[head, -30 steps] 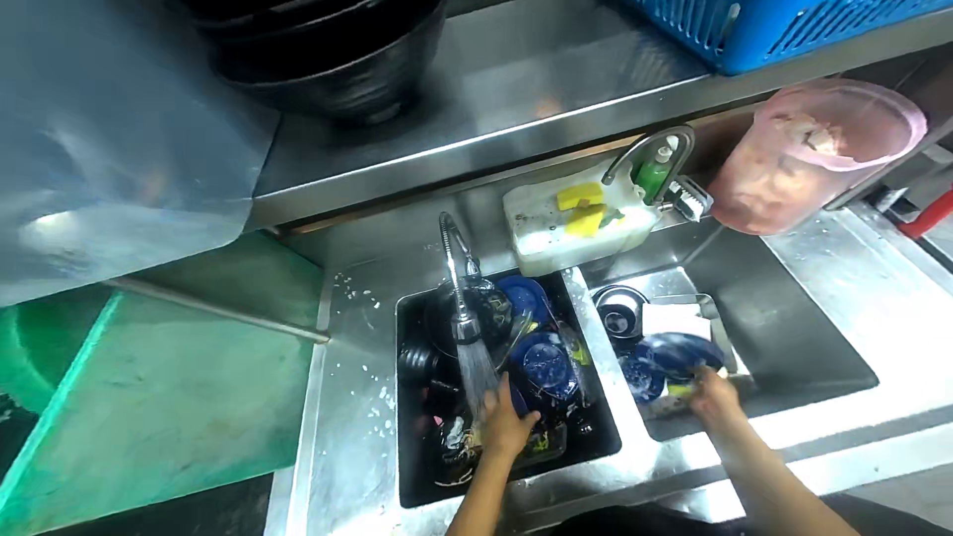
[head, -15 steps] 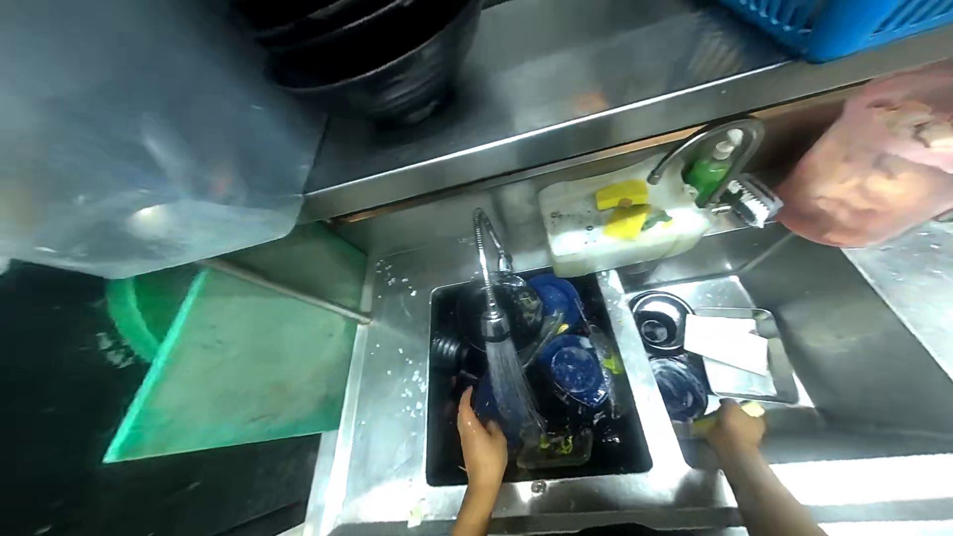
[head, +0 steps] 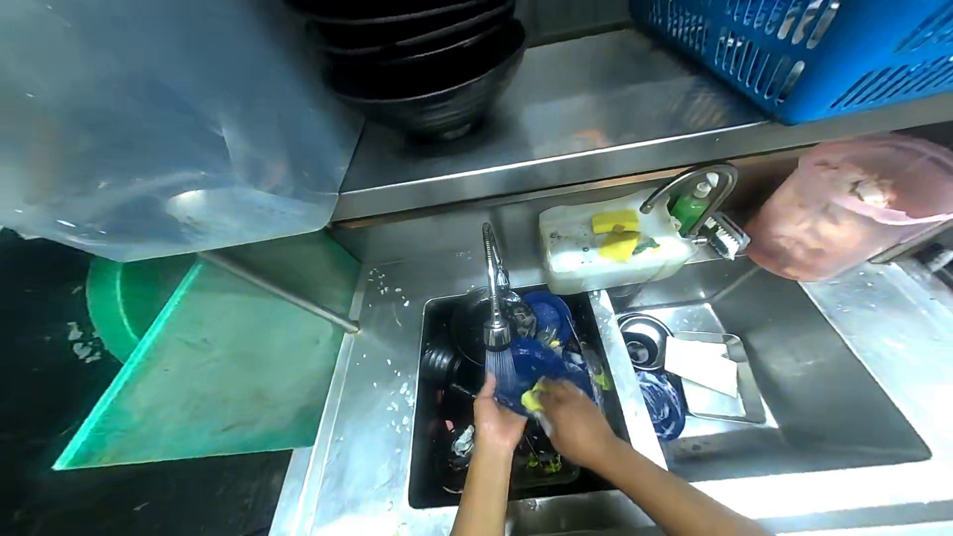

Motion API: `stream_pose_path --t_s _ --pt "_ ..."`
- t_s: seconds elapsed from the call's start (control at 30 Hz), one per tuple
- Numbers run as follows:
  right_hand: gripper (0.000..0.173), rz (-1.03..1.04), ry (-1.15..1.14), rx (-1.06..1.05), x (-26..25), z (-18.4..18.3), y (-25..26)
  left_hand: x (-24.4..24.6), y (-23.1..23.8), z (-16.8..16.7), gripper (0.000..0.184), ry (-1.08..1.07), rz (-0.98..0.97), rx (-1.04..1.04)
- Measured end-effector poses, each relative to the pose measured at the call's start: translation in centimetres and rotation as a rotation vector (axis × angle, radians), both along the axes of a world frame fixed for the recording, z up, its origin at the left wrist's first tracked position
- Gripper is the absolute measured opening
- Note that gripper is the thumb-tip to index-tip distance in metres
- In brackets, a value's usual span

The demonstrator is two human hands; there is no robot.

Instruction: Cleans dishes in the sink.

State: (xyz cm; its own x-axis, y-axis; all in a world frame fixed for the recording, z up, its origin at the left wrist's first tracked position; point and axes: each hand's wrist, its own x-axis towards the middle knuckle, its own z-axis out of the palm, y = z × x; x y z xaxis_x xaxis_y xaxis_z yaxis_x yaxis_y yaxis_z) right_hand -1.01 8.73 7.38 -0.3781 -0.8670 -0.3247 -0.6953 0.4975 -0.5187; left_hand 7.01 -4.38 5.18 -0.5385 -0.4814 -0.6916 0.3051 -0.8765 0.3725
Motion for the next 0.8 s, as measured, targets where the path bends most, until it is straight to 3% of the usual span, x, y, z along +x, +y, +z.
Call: stream_pose_path --t_s 0.1,0.23,0.3,0.37,0.47,0.5,0.57,0.67,0.8 --pt "0.043 0.029 -0.096 -0.103 0.9 -0.3 -2.0 0.1 1.9 1.0 0.066 0.007 -0.102 -0.018" --pt "0.048 -0.064 0.044 -0.01 -3.4 -2.5 -4.3 1.3 3.9 -0.3 0.048 0.039 -0.137 0.021" --pt "0.05 -0.137 0.116 0.095 -4.5 -3.3 -3.7 1.8 2.6 -0.9 0.054 0.024 -0.064 -0.034" --pt "0.056 -0.124 0.04 0.145 -2.5 -2.9 -2.5 2.2 0.6 -1.4 0.055 0.019 0.006 -0.074" --pt "0.054 -0.017 -0.096 0.074 1.0 -0.7 -3.2 1.1 0.1 -1.0 0.046 0.006 0.0 -0.065" --pt "0.05 0.025 -0.108 0.053 1.0 -0.1 -4.2 0.6 0.8 -0.7 0.054 0.036 -0.027 -0.049" --pt "0.048 0.046 -0.063 0.041 -1.1 0.0 -6.0 -0.2 2.3 -0.1 0.049 0.033 -0.071 -0.029" --pt "0.063 -0.046 0.095 0.134 -5.8 -1.7 -5.4 -0.1 2.2 -0.3 0.048 -0.011 -0.049 -0.032" --pt "0.066 0.088 0.036 0.187 -2.8 -0.6 -2.7 1.6 -0.6 -1.2 0.05 0.022 0.043 -0.049"
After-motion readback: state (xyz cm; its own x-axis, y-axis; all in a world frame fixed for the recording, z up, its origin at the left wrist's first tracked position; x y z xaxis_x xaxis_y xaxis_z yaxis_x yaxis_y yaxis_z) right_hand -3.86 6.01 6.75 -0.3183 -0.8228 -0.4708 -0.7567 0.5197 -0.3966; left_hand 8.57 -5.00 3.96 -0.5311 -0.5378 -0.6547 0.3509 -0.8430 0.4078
